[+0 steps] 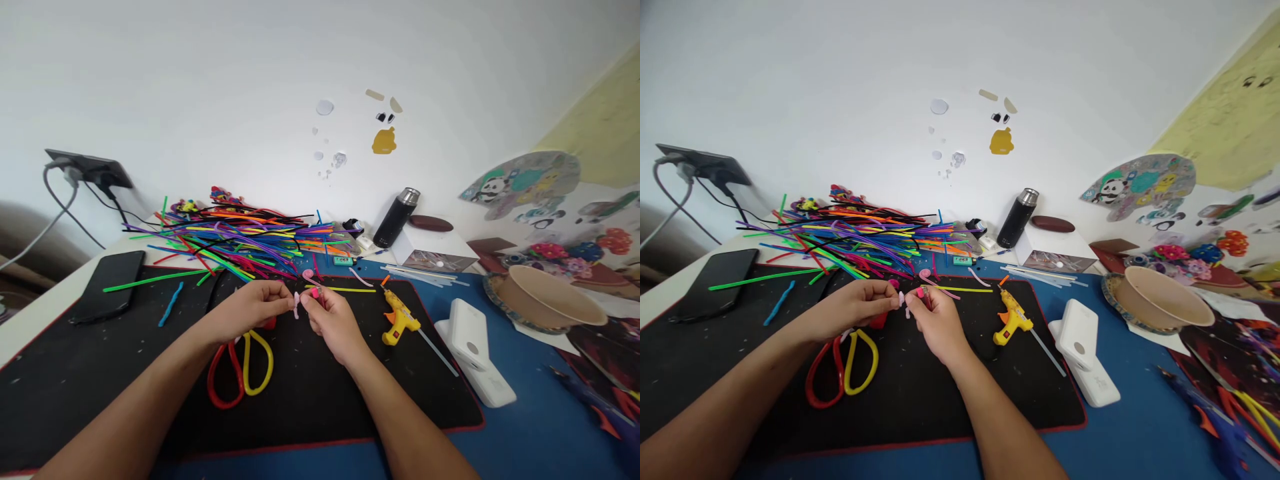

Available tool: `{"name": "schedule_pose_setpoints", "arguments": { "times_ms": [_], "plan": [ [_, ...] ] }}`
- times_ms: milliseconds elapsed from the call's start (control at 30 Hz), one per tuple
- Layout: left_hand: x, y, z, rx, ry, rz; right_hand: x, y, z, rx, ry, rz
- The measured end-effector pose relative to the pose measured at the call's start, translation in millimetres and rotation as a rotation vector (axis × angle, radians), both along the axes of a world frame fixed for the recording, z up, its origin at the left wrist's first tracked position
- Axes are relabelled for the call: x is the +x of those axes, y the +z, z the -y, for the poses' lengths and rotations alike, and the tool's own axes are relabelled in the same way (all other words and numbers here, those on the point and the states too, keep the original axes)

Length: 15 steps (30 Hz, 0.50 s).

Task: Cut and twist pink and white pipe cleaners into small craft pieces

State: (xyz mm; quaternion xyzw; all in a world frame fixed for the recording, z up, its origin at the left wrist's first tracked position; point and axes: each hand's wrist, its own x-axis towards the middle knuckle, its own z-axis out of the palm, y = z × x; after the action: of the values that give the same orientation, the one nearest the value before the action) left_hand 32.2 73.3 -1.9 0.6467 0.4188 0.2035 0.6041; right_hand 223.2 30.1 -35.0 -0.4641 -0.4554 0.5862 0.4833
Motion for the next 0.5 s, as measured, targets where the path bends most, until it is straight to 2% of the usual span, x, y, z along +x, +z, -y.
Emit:
{"name": "schedule_pose_setpoints", "arguments": {
  "times_ms": [367, 500],
  "plan": [
    [0.4, 3.0, -1.2, -0.021, 0.062, 0.012, -2.2, -1.8, 0.8, 0.025, 0.033, -0.019],
    [1.6, 3.2, -1.2, -0.026, 0.076, 0.039, -3.2, -3.6, 2.2, 0.036, 0.033, 0.039]
  ]
}}
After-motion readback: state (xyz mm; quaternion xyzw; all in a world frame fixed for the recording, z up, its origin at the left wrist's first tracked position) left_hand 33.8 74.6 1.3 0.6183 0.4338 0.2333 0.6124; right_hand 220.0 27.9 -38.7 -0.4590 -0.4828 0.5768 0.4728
